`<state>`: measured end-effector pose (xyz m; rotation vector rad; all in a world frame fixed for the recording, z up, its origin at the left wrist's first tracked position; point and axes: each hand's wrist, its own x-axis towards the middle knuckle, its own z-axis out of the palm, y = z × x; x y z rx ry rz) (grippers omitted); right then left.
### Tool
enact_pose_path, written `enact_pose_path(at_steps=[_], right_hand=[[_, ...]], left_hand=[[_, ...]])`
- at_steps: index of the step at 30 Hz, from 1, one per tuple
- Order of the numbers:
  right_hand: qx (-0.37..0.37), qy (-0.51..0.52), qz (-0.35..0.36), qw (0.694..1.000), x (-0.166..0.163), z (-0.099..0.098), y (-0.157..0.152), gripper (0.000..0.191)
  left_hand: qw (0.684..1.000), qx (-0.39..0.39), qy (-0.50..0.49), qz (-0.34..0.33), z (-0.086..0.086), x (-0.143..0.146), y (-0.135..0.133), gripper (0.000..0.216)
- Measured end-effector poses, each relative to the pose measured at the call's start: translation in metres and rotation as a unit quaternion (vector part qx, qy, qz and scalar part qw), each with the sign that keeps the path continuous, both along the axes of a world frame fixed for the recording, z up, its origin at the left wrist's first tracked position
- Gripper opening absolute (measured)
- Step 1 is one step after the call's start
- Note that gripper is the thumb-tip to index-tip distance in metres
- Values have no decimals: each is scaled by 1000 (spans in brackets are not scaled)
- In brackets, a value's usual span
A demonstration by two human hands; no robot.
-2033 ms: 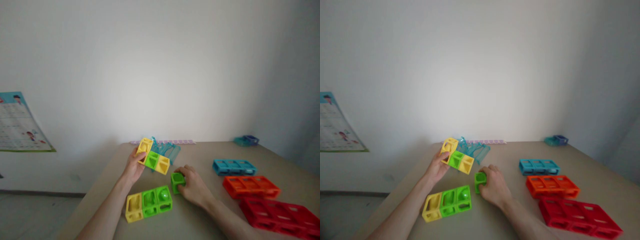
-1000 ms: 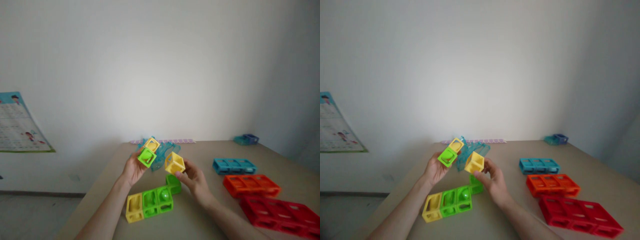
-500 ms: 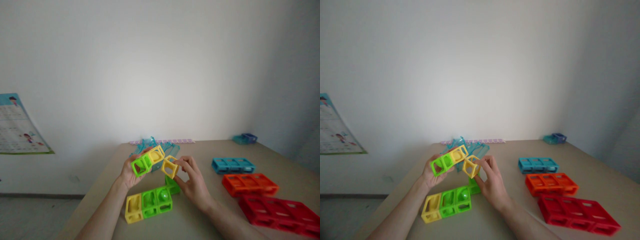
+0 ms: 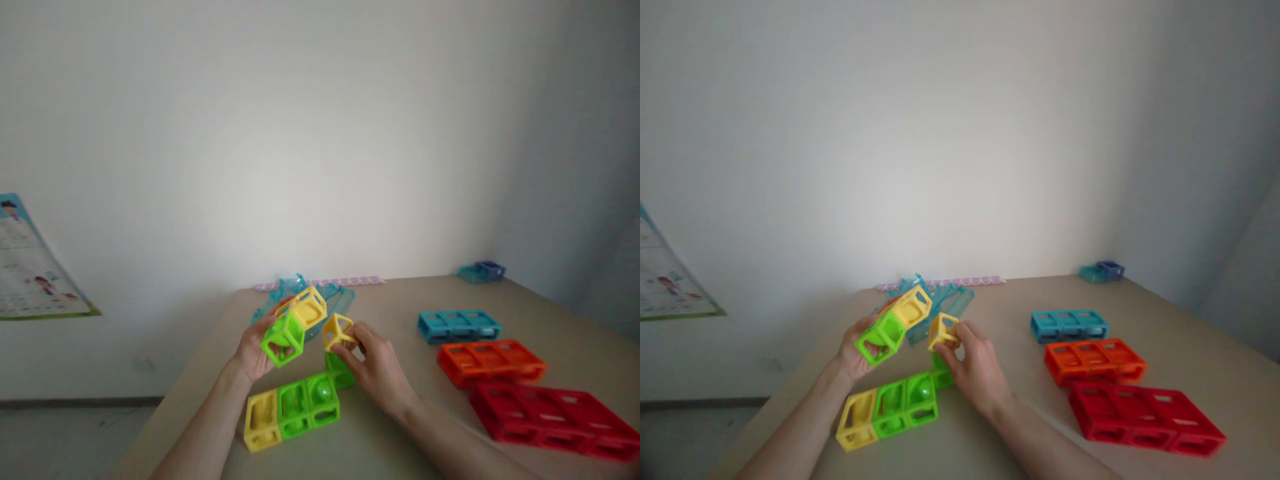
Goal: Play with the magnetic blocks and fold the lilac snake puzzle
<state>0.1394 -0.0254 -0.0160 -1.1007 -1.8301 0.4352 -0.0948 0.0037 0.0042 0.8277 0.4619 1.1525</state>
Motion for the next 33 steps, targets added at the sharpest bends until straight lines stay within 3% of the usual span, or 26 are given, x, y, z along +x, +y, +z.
enact_pose_path(at_steps=[5, 9, 17, 19, 24, 30, 33], right_hand=[[-98, 100, 8, 990, -5, -2, -1, 31], [-159, 218, 25, 963, -8, -4, 1, 35], [-171, 335, 77, 923, -11, -4, 2, 34], [-170, 356, 105, 913, -11, -2, 2, 45], [-179, 341, 143, 912, -10, -3, 2, 57], [-116, 211, 81, 967, -6, -11, 7, 57], [-115, 148, 111, 976, -7, -16, 6, 71]], left_hand=[[997, -8, 32, -71, -3, 6, -4, 43], [996, -13, 33, -79, -5, 8, -3, 36], [997, -34, 58, -41, -9, 12, -1, 40], [996, -10, 72, -44, -10, 12, 0, 44], [994, 26, 90, -55, -14, 9, 3, 49], [996, 9, 26, -88, -16, 17, 6, 46], [997, 4, -10, -73, -20, 21, 9, 36]])
